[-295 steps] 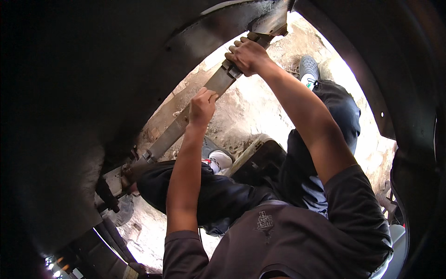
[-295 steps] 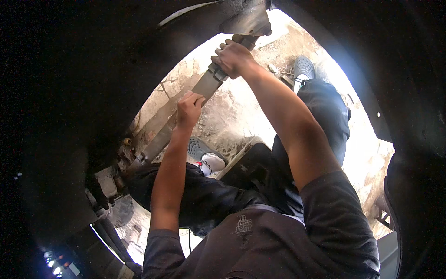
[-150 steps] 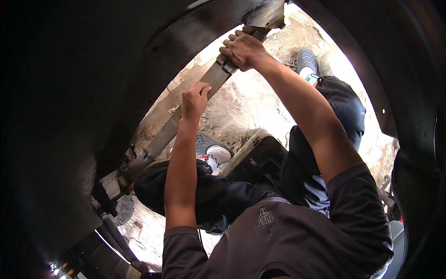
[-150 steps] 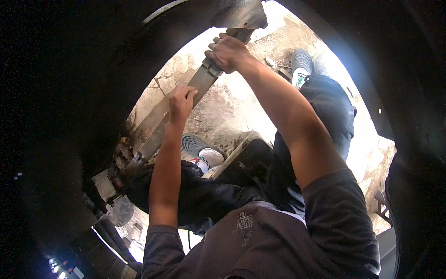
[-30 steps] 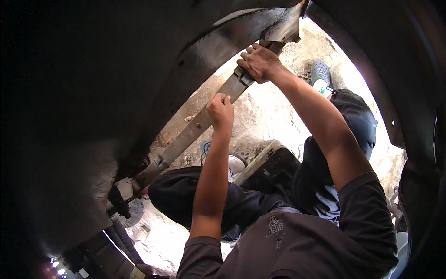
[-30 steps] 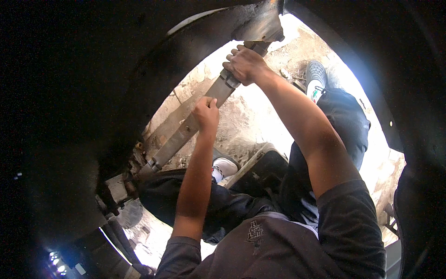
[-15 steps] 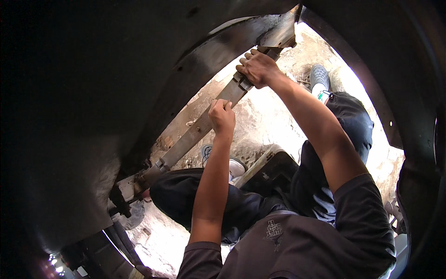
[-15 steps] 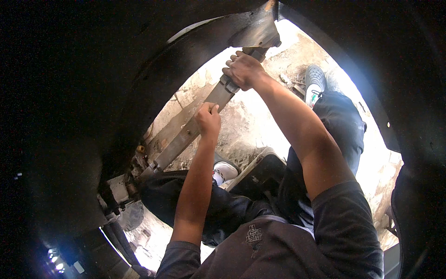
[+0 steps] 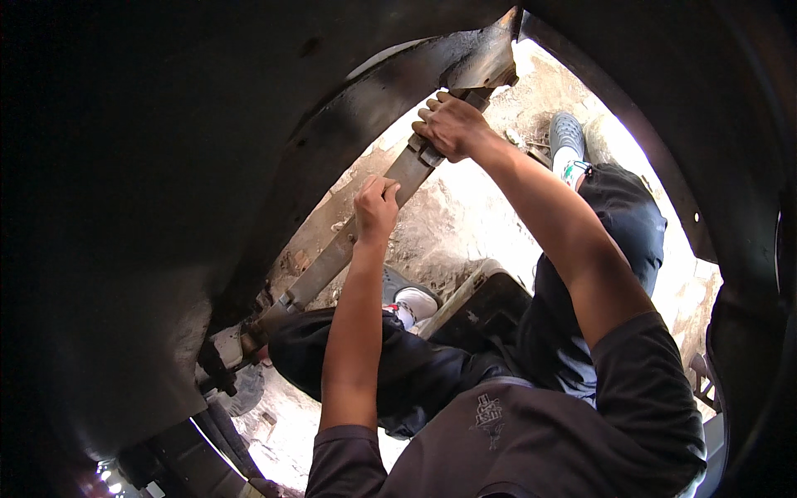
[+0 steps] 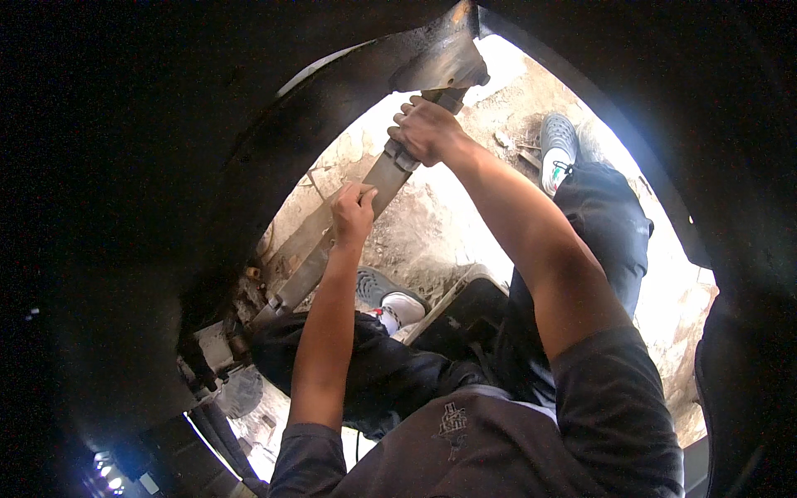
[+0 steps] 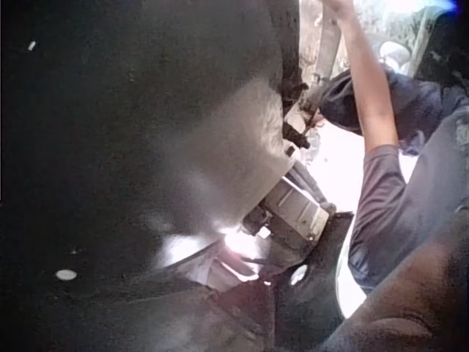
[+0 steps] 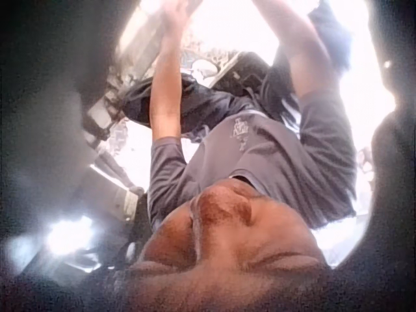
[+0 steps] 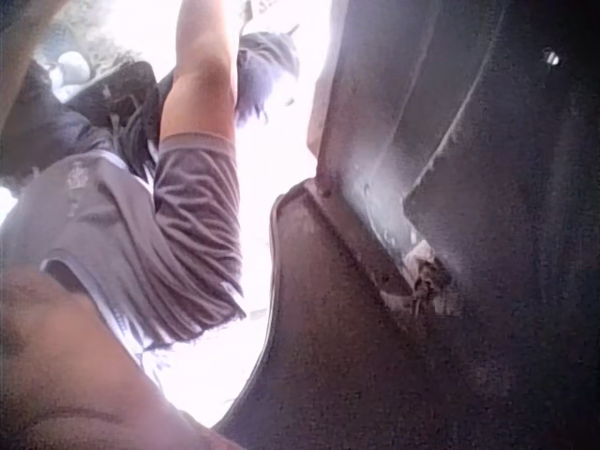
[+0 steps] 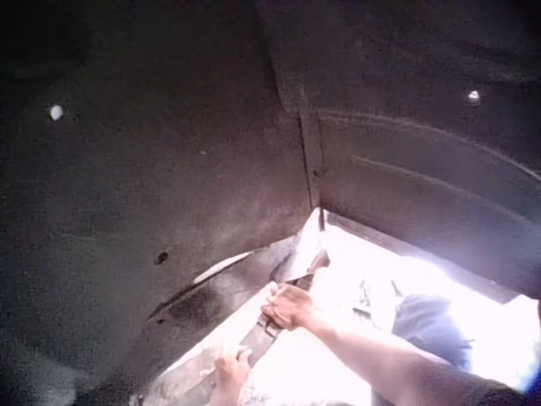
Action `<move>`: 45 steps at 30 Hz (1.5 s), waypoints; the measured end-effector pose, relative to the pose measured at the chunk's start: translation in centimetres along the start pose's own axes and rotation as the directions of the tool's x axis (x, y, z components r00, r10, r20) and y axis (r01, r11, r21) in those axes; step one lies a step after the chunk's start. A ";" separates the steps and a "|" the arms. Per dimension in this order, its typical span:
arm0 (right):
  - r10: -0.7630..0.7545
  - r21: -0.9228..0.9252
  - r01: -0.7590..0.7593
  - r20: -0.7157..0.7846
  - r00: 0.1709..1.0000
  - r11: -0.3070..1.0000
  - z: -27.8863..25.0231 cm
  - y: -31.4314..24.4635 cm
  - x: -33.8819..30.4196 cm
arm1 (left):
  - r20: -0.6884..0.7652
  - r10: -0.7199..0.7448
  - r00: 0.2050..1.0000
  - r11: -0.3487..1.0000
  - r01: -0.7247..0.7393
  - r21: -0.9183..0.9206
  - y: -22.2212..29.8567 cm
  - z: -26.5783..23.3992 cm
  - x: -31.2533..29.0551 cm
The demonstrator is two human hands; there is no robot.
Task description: The person sits under a vehicle and uses a small tool to scrape and clean a metal bracket or frame component. They repeatedly scrape the surface, remove debris, and adjust their grip to reach different parts of the bracket.
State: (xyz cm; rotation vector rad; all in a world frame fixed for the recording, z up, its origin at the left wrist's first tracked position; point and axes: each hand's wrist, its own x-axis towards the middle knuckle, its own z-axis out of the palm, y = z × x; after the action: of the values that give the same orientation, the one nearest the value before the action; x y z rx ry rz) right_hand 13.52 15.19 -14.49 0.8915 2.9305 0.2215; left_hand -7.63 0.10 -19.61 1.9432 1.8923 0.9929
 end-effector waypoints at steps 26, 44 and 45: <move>0.003 -0.015 -0.003 0.047 0.999 1.000 0.3 -0.3 0.6 | -0.105 -0.226 0.968 0.970 0.234 0.064 2.6 1.5 -1.8; 0.003 0.039 -0.003 -0.003 1.000 0.999 0.5 -0.1 0.6 | -0.241 -0.438 0.866 0.876 0.471 0.099 2.5 4.2 3.8; 0.007 0.049 -0.006 -0.030 1.000 0.999 0.6 -0.1 0.7 | -0.272 -0.452 0.849 0.869 0.488 0.079 2.3 4.0 4.5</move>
State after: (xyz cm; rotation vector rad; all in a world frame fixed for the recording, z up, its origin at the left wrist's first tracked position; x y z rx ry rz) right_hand 12.96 15.53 -15.14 0.9122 2.9734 0.1657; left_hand -3.75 5.20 -19.84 1.3426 2.4796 0.9933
